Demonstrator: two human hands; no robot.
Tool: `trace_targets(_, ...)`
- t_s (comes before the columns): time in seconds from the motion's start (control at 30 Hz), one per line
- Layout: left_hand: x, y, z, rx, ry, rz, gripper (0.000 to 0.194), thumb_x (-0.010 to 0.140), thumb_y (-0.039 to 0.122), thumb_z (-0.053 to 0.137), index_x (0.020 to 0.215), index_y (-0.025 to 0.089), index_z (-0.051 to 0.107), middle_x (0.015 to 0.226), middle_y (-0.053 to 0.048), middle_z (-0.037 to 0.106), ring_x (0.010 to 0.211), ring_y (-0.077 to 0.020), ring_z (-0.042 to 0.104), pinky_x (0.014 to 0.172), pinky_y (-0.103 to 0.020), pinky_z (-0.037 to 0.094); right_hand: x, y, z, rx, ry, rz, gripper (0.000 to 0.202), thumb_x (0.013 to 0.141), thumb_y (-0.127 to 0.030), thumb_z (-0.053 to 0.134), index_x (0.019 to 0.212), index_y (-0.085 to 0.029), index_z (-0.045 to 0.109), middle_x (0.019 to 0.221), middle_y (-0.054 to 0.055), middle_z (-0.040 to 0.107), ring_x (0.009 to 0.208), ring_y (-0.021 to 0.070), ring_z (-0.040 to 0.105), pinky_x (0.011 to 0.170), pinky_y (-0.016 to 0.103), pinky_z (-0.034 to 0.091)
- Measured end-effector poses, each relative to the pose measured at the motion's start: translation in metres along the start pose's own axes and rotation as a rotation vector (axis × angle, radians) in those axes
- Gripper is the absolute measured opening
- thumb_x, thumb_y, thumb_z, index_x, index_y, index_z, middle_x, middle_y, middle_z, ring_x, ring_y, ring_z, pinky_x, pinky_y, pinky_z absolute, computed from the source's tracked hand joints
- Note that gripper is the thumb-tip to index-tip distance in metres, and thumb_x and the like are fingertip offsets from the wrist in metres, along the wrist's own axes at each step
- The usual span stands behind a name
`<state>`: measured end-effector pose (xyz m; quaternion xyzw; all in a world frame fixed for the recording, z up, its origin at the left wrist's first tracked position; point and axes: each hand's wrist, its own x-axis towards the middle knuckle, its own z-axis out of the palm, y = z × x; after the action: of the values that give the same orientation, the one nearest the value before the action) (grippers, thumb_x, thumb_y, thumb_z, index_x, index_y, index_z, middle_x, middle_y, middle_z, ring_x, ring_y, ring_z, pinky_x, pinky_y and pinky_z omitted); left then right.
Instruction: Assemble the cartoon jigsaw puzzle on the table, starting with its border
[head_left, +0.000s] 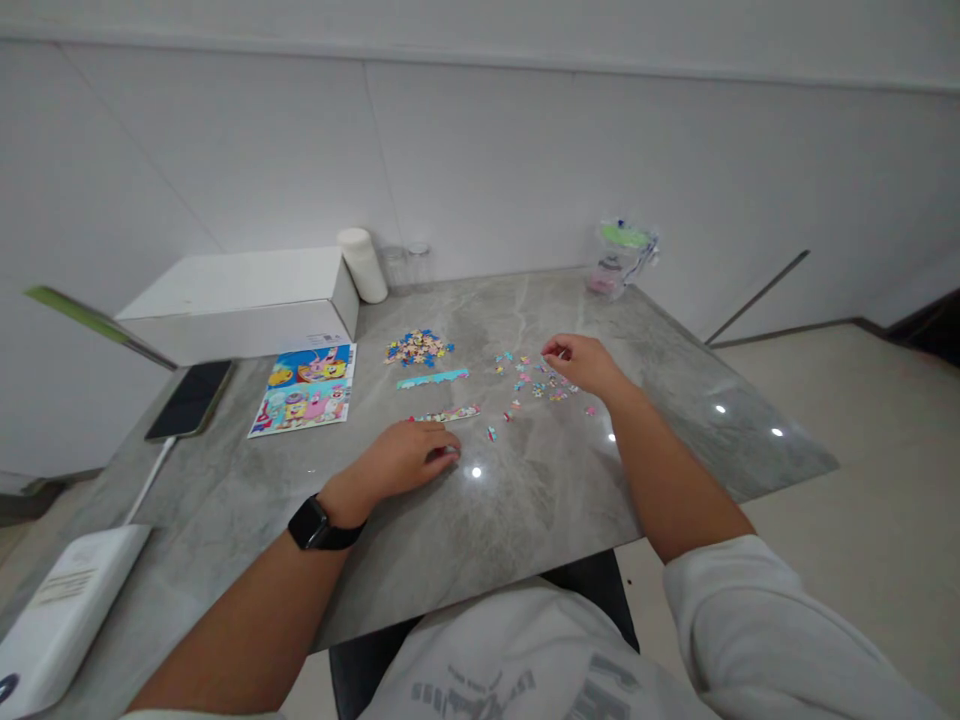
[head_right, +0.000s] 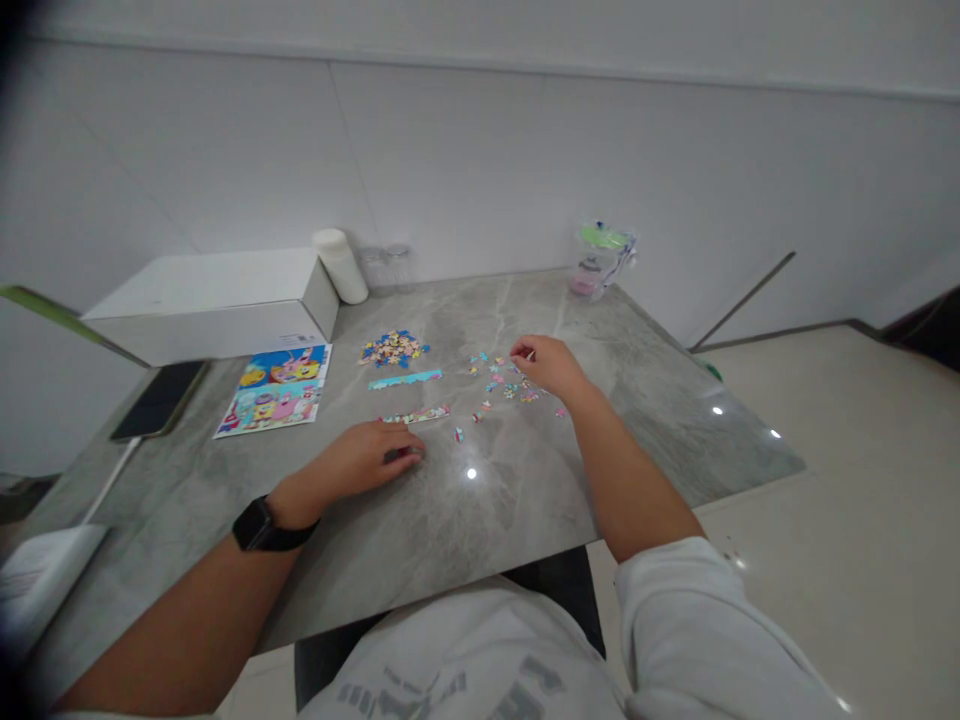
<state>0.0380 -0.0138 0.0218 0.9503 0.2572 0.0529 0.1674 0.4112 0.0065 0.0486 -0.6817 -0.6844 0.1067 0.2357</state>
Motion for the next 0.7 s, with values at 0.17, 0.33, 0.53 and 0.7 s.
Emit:
trace_targets(0.17,0.002,-0.003,0.003,0.007,-0.008,0.013,0.026,0.107,0.033,0.053,0.117,0.025,0.076,0.111,-0.006,0.076,0.103,-0.0226,0.072,0.09,-0.034,0.054,0.004,0.036,0.007,-0.007,0.13,0.03,0.014,0.089,-0.024,0.068,0.097,-0.022,0.078,0.094,0.004,0.079,0.079,0.018,0.066,0.08,0.031,0.05)
trace_targets(0.33,0.005,0.002,0.012,0.011,0.04,0.042,0.029,0.109,0.034,0.05,0.123,0.025,0.074,0.114,-0.007,0.074,0.105,-0.0226,0.07,0.09,-0.034,0.056,0.007,0.062,0.002,-0.07,0.164,0.134,0.014,0.089,-0.023,0.067,0.097,-0.022,0.079,0.095,0.006,0.08,0.081,0.0196,0.068,0.083,0.033,0.051)
trace_targets(0.53,0.017,0.014,0.027,0.078,0.09,0.062,0.031,0.109,0.033,0.049,0.134,0.026,0.068,0.121,-0.009,0.071,0.108,-0.0233,0.07,0.093,-0.036,0.057,0.007,0.072,-0.006,-0.11,0.162,0.204,0.017,0.091,-0.025,0.065,0.1,-0.021,0.079,0.1,0.006,0.08,0.087,0.0197,0.069,0.087,0.032,0.051)
trace_targets(0.7,0.032,0.02,0.029,0.157,0.041,0.059,0.033,0.108,0.033,0.052,0.137,0.025,0.066,0.12,-0.011,0.069,0.105,-0.0248,0.069,0.091,-0.038,0.057,0.007,0.077,-0.007,-0.105,0.166,0.239,0.019,0.092,-0.026,0.064,0.102,-0.021,0.08,0.101,0.006,0.081,0.089,0.0194,0.07,0.088,0.031,0.051)
